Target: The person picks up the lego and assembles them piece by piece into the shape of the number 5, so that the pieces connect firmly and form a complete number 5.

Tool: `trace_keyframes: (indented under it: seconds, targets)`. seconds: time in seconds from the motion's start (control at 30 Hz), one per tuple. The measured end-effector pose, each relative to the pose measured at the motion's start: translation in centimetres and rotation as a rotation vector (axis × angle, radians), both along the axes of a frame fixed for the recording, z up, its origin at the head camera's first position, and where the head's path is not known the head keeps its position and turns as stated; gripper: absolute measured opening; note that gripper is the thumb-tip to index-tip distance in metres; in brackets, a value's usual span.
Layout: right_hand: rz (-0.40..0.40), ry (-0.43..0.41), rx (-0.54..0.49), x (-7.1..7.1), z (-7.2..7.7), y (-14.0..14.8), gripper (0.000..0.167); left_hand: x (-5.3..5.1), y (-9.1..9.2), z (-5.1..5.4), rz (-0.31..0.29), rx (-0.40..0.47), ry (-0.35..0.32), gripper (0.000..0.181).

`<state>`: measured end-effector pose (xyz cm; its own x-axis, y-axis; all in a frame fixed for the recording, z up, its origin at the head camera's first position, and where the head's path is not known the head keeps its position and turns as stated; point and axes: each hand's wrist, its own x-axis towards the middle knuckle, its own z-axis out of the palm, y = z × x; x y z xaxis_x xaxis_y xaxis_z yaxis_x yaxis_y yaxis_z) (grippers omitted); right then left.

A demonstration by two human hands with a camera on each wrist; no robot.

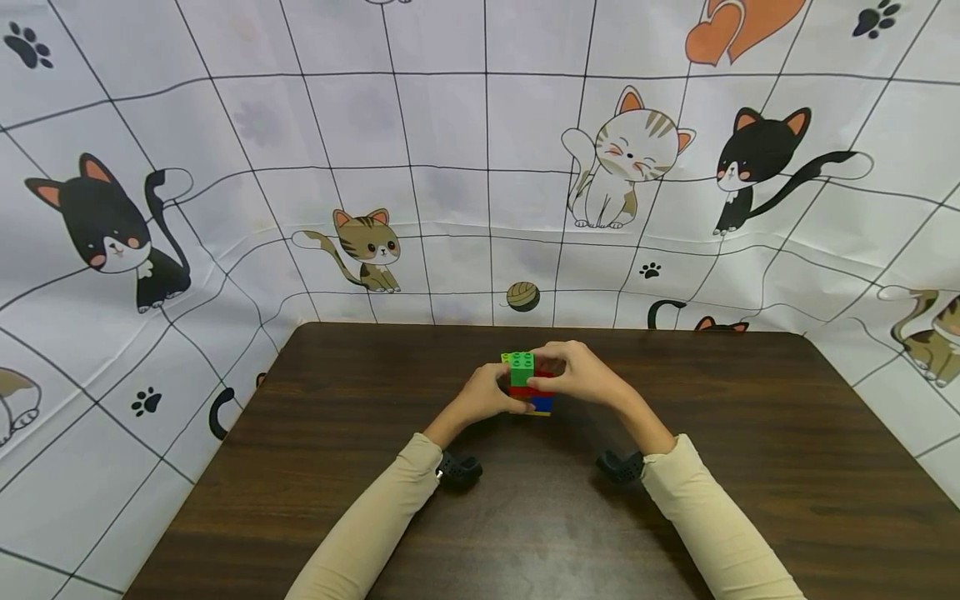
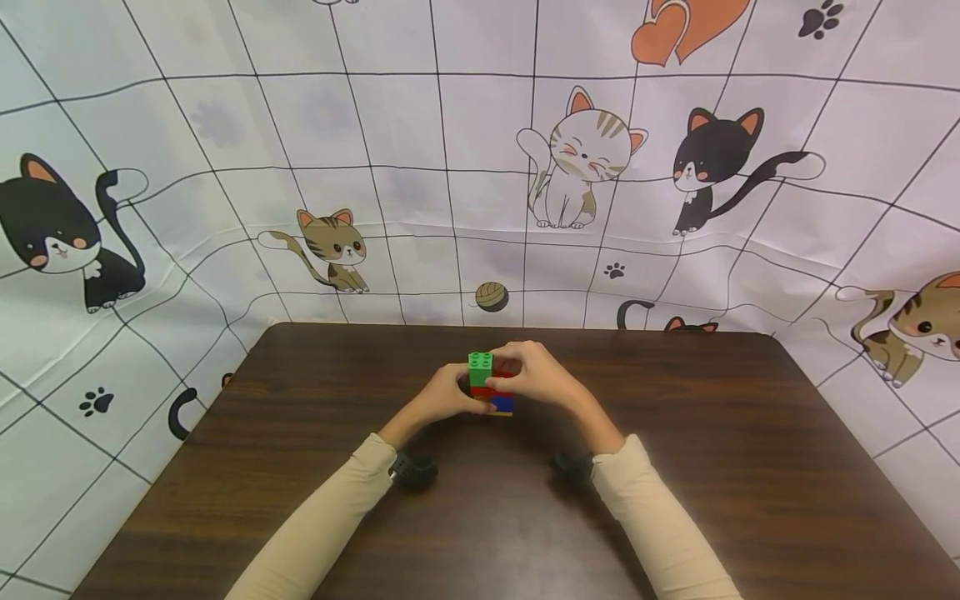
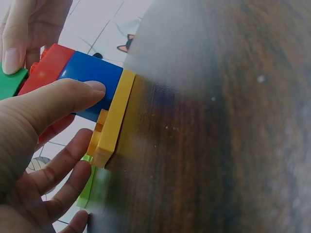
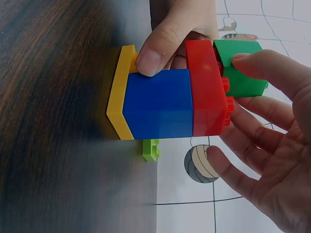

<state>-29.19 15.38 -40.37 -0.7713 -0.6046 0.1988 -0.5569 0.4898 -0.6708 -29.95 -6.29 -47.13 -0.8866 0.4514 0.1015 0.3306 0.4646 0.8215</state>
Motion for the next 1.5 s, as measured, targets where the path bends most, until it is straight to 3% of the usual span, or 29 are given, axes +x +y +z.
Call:
trace_keyframes:
  seconds: [0.53,1.0,1.2,1.5]
  targets:
    - [-0.019,0.01,-0.012,0.0,0.1,0.2,0.039,0.0,0.1,-0.3,-0.02,0.021,0.044,0.042]
    - [-0.029,0.0,-0.002,-0.2,0.2,0.1,0.039,0.0,-0.1,-0.1,-0.031,0.041,0.037,0.042]
    - [-0.052,-0.001,-0.001,-0.6,0.2,-0.2,0.04,-0.7,-0.3,0.1,-0.047,0.031,0.032,0.042]
    - [-0.094,0.014,-0.015,-2.1,-0.1,-1.1,0.041,-3.4,-1.2,-0.2,-0.098,0.035,0.042,0.043]
